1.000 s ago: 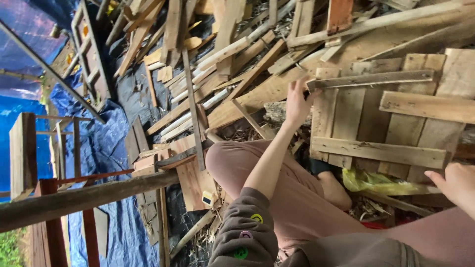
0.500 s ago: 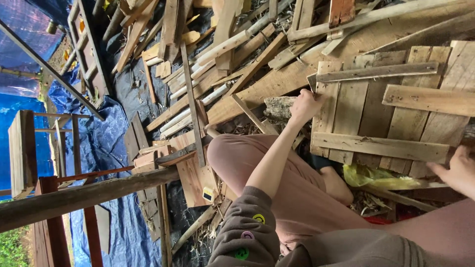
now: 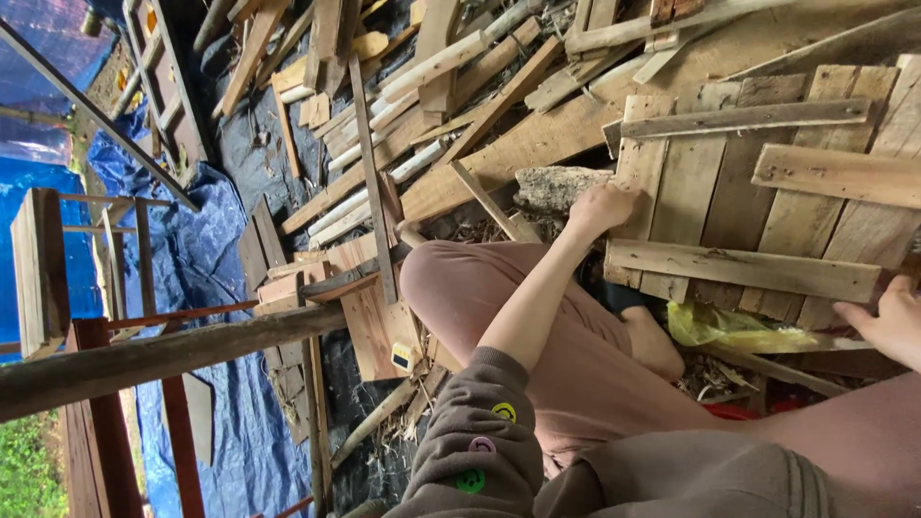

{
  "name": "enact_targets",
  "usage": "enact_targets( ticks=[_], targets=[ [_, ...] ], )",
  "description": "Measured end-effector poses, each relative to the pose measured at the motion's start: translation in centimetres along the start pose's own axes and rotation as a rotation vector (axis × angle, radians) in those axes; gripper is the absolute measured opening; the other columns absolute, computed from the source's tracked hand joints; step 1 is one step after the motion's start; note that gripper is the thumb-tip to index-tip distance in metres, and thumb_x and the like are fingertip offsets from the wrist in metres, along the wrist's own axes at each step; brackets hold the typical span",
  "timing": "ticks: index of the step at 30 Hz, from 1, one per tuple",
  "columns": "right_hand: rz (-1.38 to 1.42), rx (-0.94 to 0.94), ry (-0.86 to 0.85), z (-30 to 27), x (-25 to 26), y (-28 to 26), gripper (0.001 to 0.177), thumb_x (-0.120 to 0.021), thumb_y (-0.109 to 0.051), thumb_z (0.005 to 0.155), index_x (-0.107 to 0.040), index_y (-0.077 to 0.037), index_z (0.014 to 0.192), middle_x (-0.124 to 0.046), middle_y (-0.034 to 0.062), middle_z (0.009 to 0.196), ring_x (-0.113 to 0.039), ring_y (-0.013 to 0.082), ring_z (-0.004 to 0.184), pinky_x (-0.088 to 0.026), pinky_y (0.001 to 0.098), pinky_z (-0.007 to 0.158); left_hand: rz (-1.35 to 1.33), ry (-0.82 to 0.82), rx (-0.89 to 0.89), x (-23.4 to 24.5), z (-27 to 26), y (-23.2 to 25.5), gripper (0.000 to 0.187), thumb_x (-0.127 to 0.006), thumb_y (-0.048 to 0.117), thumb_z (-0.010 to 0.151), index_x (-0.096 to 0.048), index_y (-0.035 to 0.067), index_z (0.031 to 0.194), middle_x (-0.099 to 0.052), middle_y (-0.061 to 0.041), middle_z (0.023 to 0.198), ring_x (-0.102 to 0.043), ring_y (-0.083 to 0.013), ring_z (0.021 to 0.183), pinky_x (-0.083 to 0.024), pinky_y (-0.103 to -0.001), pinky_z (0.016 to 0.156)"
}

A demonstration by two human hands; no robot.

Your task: Assembling a wooden structure by aligning slats and hammering nails into them

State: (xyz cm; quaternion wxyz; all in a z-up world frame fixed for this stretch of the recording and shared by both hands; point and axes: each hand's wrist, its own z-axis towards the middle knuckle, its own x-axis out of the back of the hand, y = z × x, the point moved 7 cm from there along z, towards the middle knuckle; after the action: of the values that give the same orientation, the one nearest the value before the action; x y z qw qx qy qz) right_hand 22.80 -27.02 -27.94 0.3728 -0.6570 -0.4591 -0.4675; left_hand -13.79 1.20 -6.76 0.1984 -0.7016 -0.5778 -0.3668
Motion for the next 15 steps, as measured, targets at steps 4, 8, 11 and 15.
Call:
enact_targets(
  ticks=[4, 8, 11, 15],
  targets=[
    [0.376, -0.011, -0.023, 0.4, 0.6, -0.3, 0.105, -0.079, -0.038, 0.093, -0.018, 0.017, 0.158, -0.059, 0.0394, 0.122, -0.074, 0.0451, 0.091, -0.062, 0.0415, 0.073, 0.213, -0.16, -0.126, -3.4, 1.4, -0.7, 0.057, -0.019, 0.018, 0.105, -0.03, 0.026, 0.161, -0.068, -0.01, 0.082, -0.055, -0.0175, 0.052, -0.047, -0.039, 0.054],
    [0.683, 0.007, 0.002, 0.1, 6.4, -1.3, 0.086, -0.087, -0.017, 0.089, -0.031, 0.021, 0.143, -0.059, 0.0418, 0.117, -0.069, 0.0511, 0.091, -0.059, 0.0521, 0.073, -0.014, -0.272, -0.117, -2.2, 0.2, -0.1, 0.061, -0.014, 0.04, 0.109, -0.047, 0.0, 0.14, -0.045, -0.006, 0.065, -0.044, -0.0159, 0.052, -0.048, -0.041, 0.062],
    [0.583, -0.193, -0.102, -0.5, 10.4, -1.5, 0.077, -0.081, -0.014, 0.102, -0.033, 0.017, 0.154, -0.063, 0.0415, 0.118, -0.072, 0.049, 0.089, -0.061, 0.0527, 0.072, -0.571, -0.384, 0.288, 1.0, -4.6, 0.2, 0.089, -0.029, 0.063, 0.094, -0.042, -0.004, 0.151, -0.052, -0.028, 0.147, -0.063, -0.0448, 0.124, -0.056, -0.051, 0.104],
    [1.095, -0.285, -0.172, -2.6, 15.6, -2.8, 0.064, -0.068, 0.007, 0.101, -0.028, 0.027, 0.147, -0.052, 0.0476, 0.117, -0.061, 0.0525, 0.096, -0.052, 0.0538, 0.079, -0.116, -0.179, 0.128, 2.3, -2.6, -0.3, 0.082, -0.032, 0.069, 0.091, -0.059, 0.009, 0.141, -0.058, -0.011, 0.146, -0.062, -0.0349, 0.127, -0.051, -0.047, 0.104]
  ],
)
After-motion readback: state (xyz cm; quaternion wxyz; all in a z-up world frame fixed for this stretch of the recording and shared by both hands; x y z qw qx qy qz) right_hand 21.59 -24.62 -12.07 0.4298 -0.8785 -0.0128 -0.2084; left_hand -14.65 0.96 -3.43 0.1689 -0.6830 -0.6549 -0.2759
